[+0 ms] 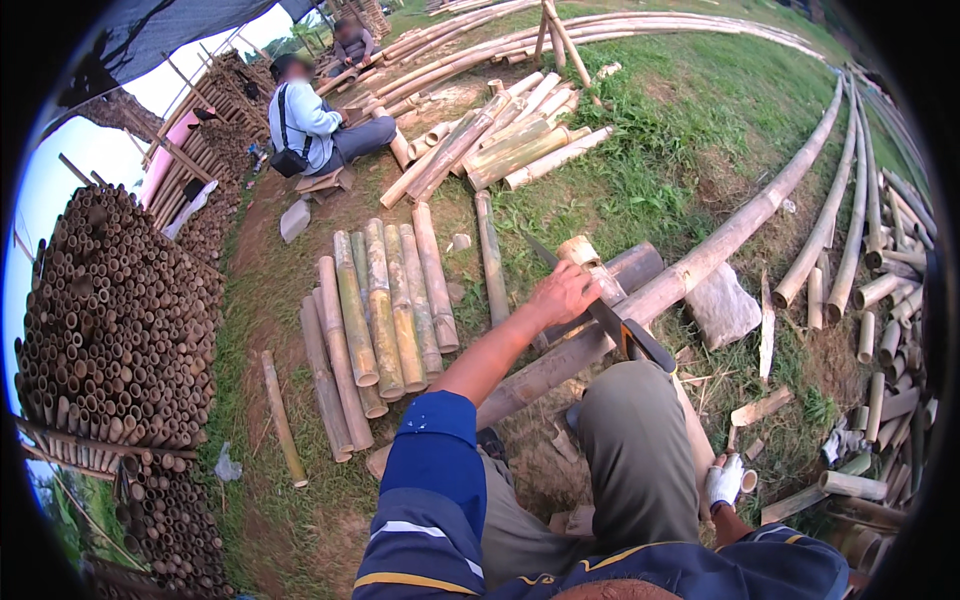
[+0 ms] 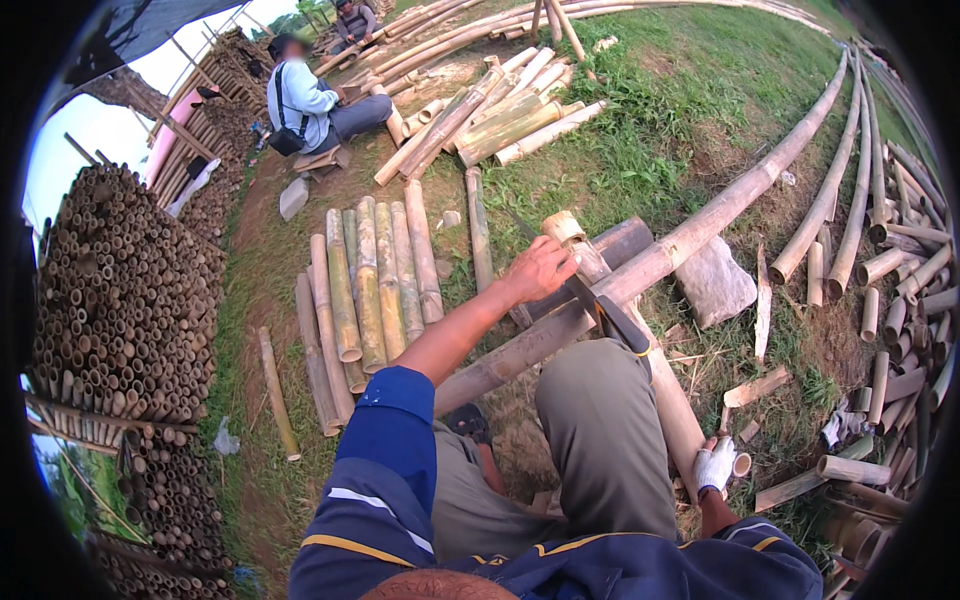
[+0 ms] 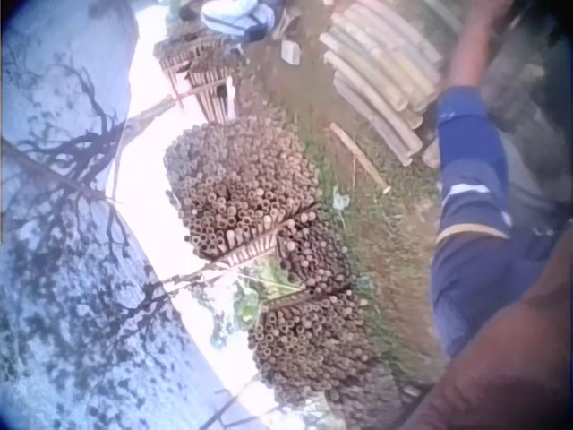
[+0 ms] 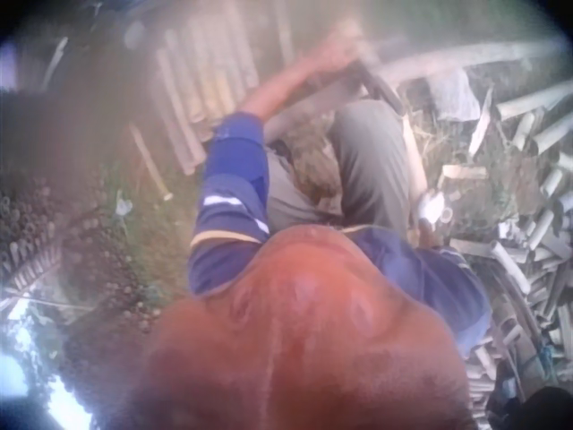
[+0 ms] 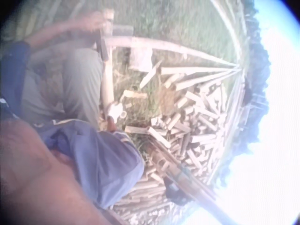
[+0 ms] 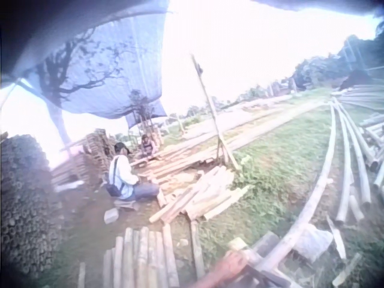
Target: The person uses a hand saw to cut a long bamboo pole into shorter sections. They hold the pole steady with one hand and saw with the other, then place the cut pieces aside.
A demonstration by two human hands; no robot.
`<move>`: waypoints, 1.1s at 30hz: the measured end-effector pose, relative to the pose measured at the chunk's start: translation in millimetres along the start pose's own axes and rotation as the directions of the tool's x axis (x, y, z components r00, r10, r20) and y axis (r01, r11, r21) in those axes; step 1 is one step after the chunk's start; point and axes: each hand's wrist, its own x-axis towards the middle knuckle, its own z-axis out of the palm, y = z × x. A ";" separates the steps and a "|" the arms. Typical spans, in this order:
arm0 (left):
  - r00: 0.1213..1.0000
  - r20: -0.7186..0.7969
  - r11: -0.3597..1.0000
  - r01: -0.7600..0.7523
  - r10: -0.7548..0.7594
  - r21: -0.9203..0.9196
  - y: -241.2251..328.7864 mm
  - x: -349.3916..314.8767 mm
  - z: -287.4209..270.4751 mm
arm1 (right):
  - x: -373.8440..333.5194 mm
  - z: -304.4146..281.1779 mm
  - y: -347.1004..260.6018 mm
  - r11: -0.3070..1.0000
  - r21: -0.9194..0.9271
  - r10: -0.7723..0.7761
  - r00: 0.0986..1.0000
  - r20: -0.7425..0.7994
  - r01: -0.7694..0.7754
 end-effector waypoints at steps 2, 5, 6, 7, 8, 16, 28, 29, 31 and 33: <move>1.000 -0.006 1.000 -0.007 0.007 0.019 -4.0 -1.4 0.6 | 2.6 0.8 -3.6 1.000 0.002 0.004 1.000 0.016 -0.004; 1.000 -0.013 1.000 0.000 0.000 0.024 -2.9 -0.7 1.7 | 1.3 -1.8 -7.5 1.000 -0.001 0.015 1.000 0.013 -0.015; 1.000 -0.006 1.000 0.006 -0.005 0.025 -2.2 -0.1 1.2 | 0.7 -0.8 -6.3 1.000 0.016 0.010 1.000 0.004 -0.010; 1.000 0.001 1.000 0.013 -0.013 0.026 -2.5 -0.3 1.2 | 0.5 -1.2 -6.4 1.000 0.015 0.009 1.000 0.001 -0.009; 1.000 0.001 1.000 0.015 -0.015 0.025 -2.9 0.0 1.1 | 0.3 -1.7 -7.3 1.000 0.015 0.007 1.000 -0.002 -0.007; 0.999 0.003 0.999 0.034 -0.034 -0.011 -1.9 -0.5 0.3 | 0.8 -2.2 -8.1 1.000 0.017 0.002 1.000 -0.010 -0.002; 0.999 0.049 1.000 0.022 -0.022 0.014 -2.6 2.3 0.2 | -2.1 -2.1 -7.5 0.999 0.034 -0.019 0.999 -0.042 0.020; 0.999 0.030 1.000 0.017 -0.017 0.008 -4.0 1.5 1.1 | -1.0 -0.3 -7.5 0.999 0.032 -0.013 0.999 -0.038 0.014; 1.000 -0.007 1.000 0.011 -0.011 -0.003 -7.2 0.3 3.3 | 1.2 1.0 -7.8 1.000 0.029 -0.004 1.000 -0.028 0.005; 1.000 -0.009 1.000 0.003 -0.003 -0.005 -6.1 1.6 3.8 | -1.0 -2.7 -11.1 0.999 0.051 0.001 1.000 -0.026 0.000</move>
